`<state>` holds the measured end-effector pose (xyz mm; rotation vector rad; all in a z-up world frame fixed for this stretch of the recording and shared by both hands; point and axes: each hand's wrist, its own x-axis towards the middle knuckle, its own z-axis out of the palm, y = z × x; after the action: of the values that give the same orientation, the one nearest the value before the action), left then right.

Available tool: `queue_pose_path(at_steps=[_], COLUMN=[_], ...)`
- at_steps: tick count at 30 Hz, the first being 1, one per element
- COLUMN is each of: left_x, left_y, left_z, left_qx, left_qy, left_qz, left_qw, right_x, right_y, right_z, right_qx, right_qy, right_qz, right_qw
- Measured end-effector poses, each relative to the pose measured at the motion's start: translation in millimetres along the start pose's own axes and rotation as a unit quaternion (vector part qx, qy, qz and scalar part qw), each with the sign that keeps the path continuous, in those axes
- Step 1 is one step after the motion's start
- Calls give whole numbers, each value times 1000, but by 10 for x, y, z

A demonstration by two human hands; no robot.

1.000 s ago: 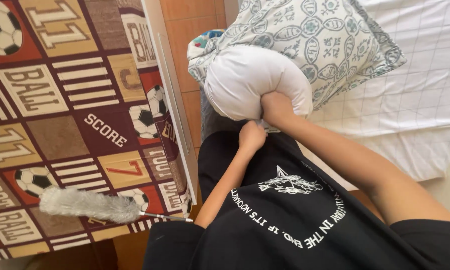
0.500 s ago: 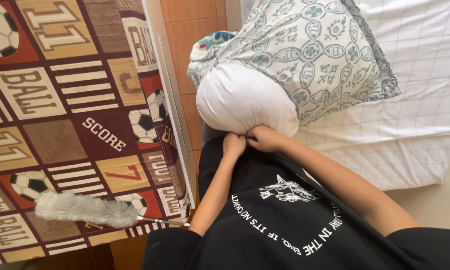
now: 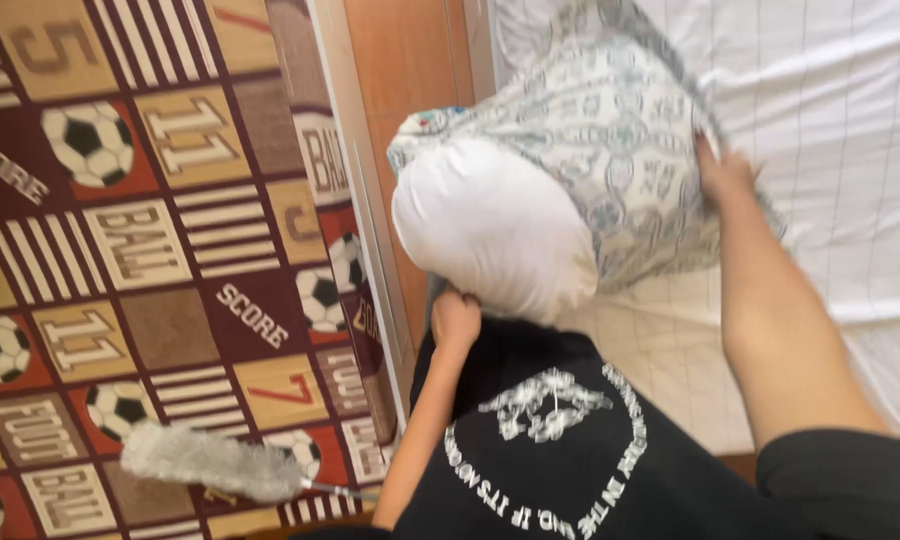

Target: The person dusts a white pillow on a bed using a feather duster, then places a patterned pillowcase onto the pillow and smooths it out. Finally, they adjust the white fitted sheet on the mattress.

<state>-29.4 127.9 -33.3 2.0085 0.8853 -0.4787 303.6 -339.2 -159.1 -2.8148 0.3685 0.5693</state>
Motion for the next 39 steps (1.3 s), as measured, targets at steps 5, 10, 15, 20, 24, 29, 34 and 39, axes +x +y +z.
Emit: queue_pose_path(at_steps=[5, 10, 15, 20, 24, 29, 34, 39], left_x=[247, 584, 560, 438, 429, 625, 923, 1143], left_y=[-34, 177, 1455, 2263, 2219, 2001, 1960, 2043], left_z=[-226, -611, -1013, -479, 336, 612, 494, 463], left_qx=[-22, -14, 0, 18, 124, 186, 223, 359], left_qy=[41, 135, 115, 20, -51, -32, -61, -63], left_qz=[49, 178, 403, 538, 605, 591, 600, 520], left_qw=[998, 975, 908, 842, 785, 784, 766, 772], right_x=[-950, -1629, -3044, -4156, -4496, -3784, -2680, -2324], right_y=[-250, 39, 313, 892, 1163, -671, -1486, -1719], right_z=[68, 247, 148, 671, 1227, -671, -1482, -1187], right_qx=[220, 285, 542, 539, 421, 265, 171, 139], right_qy=[207, 394, 428, 486, 497, 470, 365, 207], right_qz=[5, 46, 267, 344, 413, 95, -163, -225], right_qw=[953, 872, 672, 596, 636, 837, 900, 942])
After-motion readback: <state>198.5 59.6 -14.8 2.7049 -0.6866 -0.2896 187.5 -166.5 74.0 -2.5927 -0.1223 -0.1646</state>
